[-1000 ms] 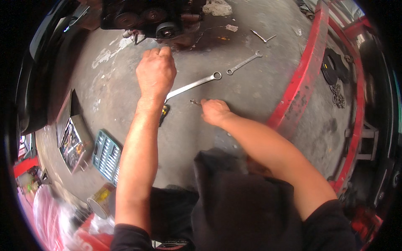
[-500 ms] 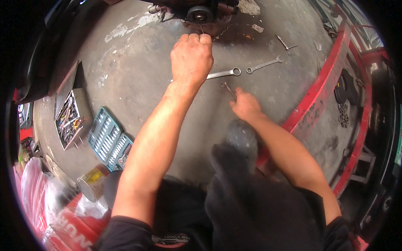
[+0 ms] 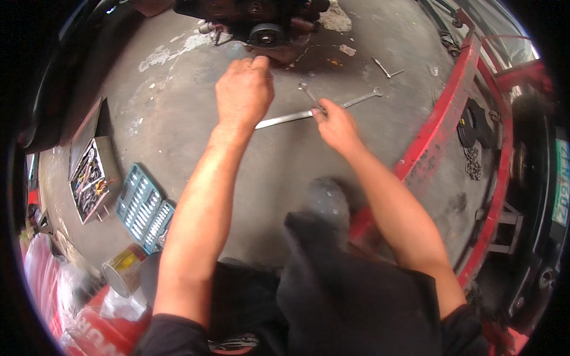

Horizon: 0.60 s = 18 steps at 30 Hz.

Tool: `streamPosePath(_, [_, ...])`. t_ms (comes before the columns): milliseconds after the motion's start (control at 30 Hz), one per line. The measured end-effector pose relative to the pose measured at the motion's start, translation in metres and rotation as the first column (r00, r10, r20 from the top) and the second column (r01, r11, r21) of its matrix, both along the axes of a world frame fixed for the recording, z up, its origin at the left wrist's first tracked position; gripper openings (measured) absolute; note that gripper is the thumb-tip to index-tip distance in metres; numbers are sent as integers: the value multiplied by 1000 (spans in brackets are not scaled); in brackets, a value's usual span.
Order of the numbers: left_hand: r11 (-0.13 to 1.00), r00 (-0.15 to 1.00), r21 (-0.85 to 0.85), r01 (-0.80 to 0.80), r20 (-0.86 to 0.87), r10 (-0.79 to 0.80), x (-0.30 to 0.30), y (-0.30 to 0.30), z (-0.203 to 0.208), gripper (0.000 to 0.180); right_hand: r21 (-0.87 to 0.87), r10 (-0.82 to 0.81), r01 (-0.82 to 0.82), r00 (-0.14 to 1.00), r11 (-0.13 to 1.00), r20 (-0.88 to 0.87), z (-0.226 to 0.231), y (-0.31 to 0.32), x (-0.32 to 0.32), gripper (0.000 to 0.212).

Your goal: The person works on a disassembled car engine in a workshop, using various wrenches and a screwdriver to tighten bolts on the timing belt pulleys and camshaft area. The person also handles the cylinder head, positioning it over the engine block and using a screwdriver to adjust internal components.

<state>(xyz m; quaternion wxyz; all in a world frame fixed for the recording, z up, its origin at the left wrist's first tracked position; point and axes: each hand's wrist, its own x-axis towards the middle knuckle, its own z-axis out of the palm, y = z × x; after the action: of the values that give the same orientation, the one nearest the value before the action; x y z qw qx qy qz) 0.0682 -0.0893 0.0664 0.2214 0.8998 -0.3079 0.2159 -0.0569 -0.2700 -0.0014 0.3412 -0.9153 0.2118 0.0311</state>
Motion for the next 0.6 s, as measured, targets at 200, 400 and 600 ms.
streamPosePath(200, [999,998,-39,16,-64,-18,16,24,4,8,-26,397,-436,841,899,-366,-30,10,-15,32])
streamPosePath(400, [997,999,-83,3,-51,-7,10,19,-2,8,-203,173,-258,917,944,-360,-44,-2,15,40])
streamPosePath(600, [996,995,-92,12,-94,-21,9,16,5,8,-583,35,-267,925,767,-378,-63,-72,23,38])
